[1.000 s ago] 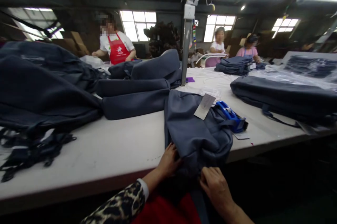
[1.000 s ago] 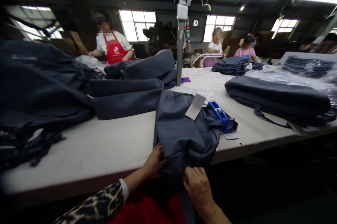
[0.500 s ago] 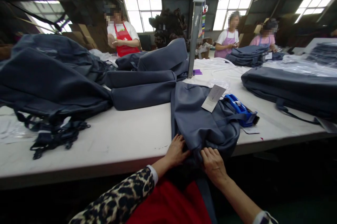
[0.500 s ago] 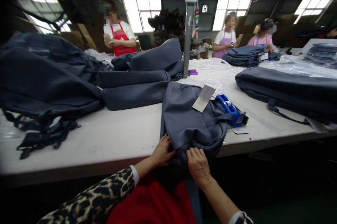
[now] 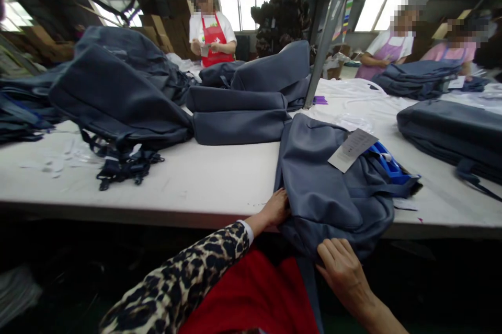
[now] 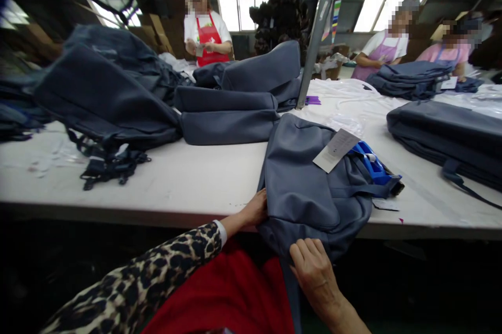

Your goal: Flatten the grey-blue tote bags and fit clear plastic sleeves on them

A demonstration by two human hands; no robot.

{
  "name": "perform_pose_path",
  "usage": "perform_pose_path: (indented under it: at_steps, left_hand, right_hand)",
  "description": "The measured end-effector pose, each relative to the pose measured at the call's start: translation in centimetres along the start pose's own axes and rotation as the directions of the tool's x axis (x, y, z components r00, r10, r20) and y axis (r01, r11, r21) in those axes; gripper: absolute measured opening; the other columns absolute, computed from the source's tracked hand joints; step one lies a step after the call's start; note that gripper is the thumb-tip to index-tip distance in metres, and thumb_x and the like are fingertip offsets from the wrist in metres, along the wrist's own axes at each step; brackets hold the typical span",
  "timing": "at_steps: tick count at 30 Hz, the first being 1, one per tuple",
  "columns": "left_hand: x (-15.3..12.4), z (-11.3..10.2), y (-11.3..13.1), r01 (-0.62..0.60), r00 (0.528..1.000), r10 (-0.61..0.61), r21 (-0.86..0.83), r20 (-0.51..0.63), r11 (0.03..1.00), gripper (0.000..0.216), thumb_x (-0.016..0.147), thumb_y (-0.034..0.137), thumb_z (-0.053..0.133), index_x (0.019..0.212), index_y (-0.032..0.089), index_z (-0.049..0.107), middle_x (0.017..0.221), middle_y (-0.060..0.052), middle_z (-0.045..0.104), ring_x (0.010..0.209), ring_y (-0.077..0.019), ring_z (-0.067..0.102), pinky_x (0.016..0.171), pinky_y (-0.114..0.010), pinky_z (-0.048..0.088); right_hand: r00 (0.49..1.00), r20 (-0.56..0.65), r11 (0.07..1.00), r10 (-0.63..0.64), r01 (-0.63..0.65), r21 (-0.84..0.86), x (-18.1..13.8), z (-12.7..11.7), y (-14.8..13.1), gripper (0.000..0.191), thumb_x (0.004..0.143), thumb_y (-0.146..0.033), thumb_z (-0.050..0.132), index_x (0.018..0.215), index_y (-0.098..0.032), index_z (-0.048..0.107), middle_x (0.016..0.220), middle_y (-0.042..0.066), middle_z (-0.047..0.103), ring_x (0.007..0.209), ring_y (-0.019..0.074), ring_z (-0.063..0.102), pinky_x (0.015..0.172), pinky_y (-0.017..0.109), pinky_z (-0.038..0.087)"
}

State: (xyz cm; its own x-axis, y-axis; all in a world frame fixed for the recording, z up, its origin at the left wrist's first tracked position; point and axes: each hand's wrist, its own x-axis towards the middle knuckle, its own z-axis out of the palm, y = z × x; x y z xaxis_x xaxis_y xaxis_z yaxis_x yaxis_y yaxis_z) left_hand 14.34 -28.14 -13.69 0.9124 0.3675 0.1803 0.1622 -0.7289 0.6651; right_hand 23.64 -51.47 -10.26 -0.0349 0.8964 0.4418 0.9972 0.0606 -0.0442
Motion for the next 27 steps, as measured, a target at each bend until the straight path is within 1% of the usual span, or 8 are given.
perform_pose_path:
  at_steps: [3,6,8,11,13,19,21,27]
  left_hand:
    - [0.1,0.1,0.1,0.012,1.0,-0.012,0.02,0.005,1.0,0.05,0.082,0.028,0.062,0.131,0.021,0.054,0.141,-0.009,0.053,0.131,-0.0283,0.046,0.117,-0.049,0.026]
    - [0.0,-0.1,0.3,-0.007,0.999,0.001,0.114,0.051,0.994,0.055,0.081,0.032,0.064,0.133,0.019,0.054,0.143,-0.012,0.05,0.134,-0.0298,0.043,0.119,-0.048,0.02]
    - [-0.1,-0.4,0.3,-0.037,0.993,0.017,0.171,0.119,0.985,0.064,0.079,0.04,0.067,0.136,0.017,0.051,0.147,-0.014,0.045,0.137,-0.0326,0.038,0.12,-0.048,0.017]
    - [0.0,-0.7,0.1,-0.085,0.972,0.041,0.185,0.23,0.979,0.085,0.072,0.053,0.072,0.142,0.014,0.045,0.152,-0.018,0.036,0.141,-0.0374,0.03,0.12,-0.051,0.012]
    - [0.0,-0.9,-0.1,-0.104,0.962,0.049,0.192,0.27,0.976,0.093,0.068,0.056,0.075,0.144,0.014,0.042,0.153,-0.019,0.034,0.142,-0.039,0.028,0.12,-0.053,0.01]
    - [-0.1,-0.9,-0.3,-0.105,0.966,0.059,0.17,0.253,0.98,0.096,0.061,0.05,0.081,0.142,0.015,0.044,0.154,-0.019,0.033,0.143,-0.0394,0.026,0.12,-0.053,0.006]
    - [0.0,-1.1,-0.3,-0.096,0.961,0.054,0.144,0.273,0.985,0.097,0.061,0.053,0.08,0.143,0.016,0.043,0.156,-0.017,0.03,0.144,-0.0383,0.023,0.12,-0.053,0.006]
    - [0.2,-1.8,0.1,-0.121,0.93,0.082,0.088,0.358,0.989,0.107,0.064,0.065,0.074,0.148,0.014,0.033,0.159,-0.019,0.02,0.147,-0.0385,0.013,0.118,-0.058,0.003]
  right_hand:
    - [0.998,-0.019,0.997,0.066,-0.065,0.05,-0.5,0.4,-0.2,0.002,0.092,-0.021,0.052,0.091,-0.02,0.052,0.076,0.003,0.056,0.071,0.0213,0.051,0.07,0.034,0.036]
    - [0.985,-0.043,0.984,0.169,-0.166,0.062,0.0,0.3,-0.6,0.045,0.093,-0.054,0.051,0.112,-0.014,0.051,0.072,0.002,0.057,0.065,0.0196,0.054,0.07,0.034,0.039]
    - [0.975,-0.046,0.976,0.218,-0.219,-0.009,0.8,0.2,-1.0,0.052,0.091,-0.063,0.049,0.109,-0.014,0.053,0.066,0.0,0.055,0.061,0.0192,0.054,0.068,0.034,0.038]
    - [0.967,-0.057,0.954,0.246,-0.252,-0.163,2.5,0.3,-1.6,0.038,0.095,-0.056,0.046,0.089,-0.018,0.054,0.065,0.002,0.054,0.061,0.021,0.053,0.065,0.034,0.036]
    - [0.97,-0.056,0.945,0.235,-0.242,-0.218,3.3,0.5,-2.0,0.033,0.096,-0.049,0.045,0.084,-0.019,0.053,0.065,0.004,0.054,0.062,0.0221,0.053,0.065,0.034,0.035]
    - [0.998,0.005,0.984,0.06,-0.058,-0.168,3.5,1.1,-2.0,0.023,0.097,-0.021,0.04,0.076,-0.022,0.049,0.063,0.002,0.054,0.058,0.0202,0.051,0.063,0.033,0.032]
    - [0.999,-0.011,0.991,0.039,-0.041,-0.127,3.3,0.9,-1.5,0.023,0.097,-0.022,0.04,0.075,-0.022,0.049,0.063,0.001,0.053,0.057,0.0188,0.051,0.062,0.032,0.032]
    - [0.992,0.011,0.991,0.128,-0.127,-0.032,3.9,0.1,-0.4,0.026,0.098,-0.034,0.041,0.075,-0.023,0.046,0.059,-0.002,0.048,0.053,0.0159,0.049,0.056,0.029,0.03]
